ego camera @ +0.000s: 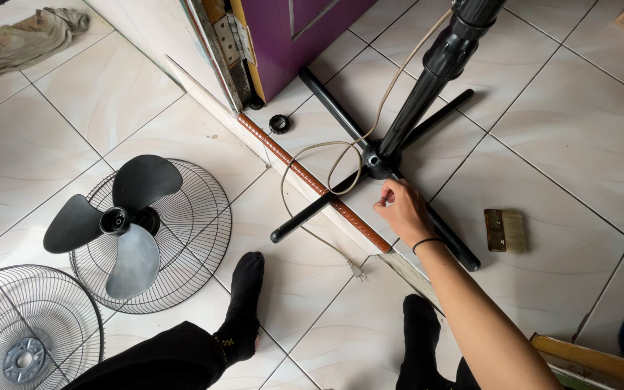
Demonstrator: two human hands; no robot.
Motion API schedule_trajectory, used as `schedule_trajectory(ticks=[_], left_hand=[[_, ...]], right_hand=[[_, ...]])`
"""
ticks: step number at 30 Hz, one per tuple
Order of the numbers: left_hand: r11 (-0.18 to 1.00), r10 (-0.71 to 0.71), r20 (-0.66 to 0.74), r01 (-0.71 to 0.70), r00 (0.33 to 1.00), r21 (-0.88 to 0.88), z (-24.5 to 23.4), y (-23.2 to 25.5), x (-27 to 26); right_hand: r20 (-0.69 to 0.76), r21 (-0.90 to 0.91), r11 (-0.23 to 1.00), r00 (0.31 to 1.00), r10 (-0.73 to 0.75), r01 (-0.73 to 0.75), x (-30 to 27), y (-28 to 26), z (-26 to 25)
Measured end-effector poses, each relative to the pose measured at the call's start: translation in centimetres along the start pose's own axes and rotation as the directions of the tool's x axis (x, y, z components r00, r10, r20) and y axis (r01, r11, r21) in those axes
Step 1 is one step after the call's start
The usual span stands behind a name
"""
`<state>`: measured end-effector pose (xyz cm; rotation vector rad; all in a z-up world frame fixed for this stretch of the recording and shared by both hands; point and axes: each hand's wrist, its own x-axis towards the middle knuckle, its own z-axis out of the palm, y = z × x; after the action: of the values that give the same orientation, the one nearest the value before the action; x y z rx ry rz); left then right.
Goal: The person uses a screwdriver to tighten screws on the motor housing of a standing electric fan. They repeatedly adjust the motor assembly and secure fasteners while seated on the floor.
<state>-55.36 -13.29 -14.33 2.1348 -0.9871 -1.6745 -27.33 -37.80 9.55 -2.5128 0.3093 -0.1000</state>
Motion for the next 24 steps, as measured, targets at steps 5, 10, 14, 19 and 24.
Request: schedule_trajectory(ticks=[5,10,14,19,24], left_hand=[[1.0,0.006,-0.006,-0.006,1.0,-0.014,-2.4,0.1,0.0],[0.998,0.03,-0.079,-0.034,0.996,-0.05,-2.4,0.9,-1.0],[0.972,0.064,-0.461,-0.16,0.885,-0.172,-8.7,2.3,-1.8],[0.873,-0.081,-0.809,-0.35,0.582,-0.339,-24.5,4.9,-3.8],[0.765,-0.13,-0.865,-0.507,0.484,-0.398,-33.4,7.2,-5.9]], right_hand=[[0.031,-0.034,0.998,0.998,0.052,-0.051,0.2,0.4,1.0],[0.005,-0.123,0.992,1.0,-0.029,0.029,0.4,1.4,2.2],[-0.072,-0.197,0.969,0.983,-0.167,0.15,0.6,2.5,3.1],[-0.091,-0.195,0.967,0.979,-0.182,0.162,0.5,3.0,3.4],[-0.04,-0.091,0.992,0.995,-0.096,0.092,0.7,2.4,2.7]])
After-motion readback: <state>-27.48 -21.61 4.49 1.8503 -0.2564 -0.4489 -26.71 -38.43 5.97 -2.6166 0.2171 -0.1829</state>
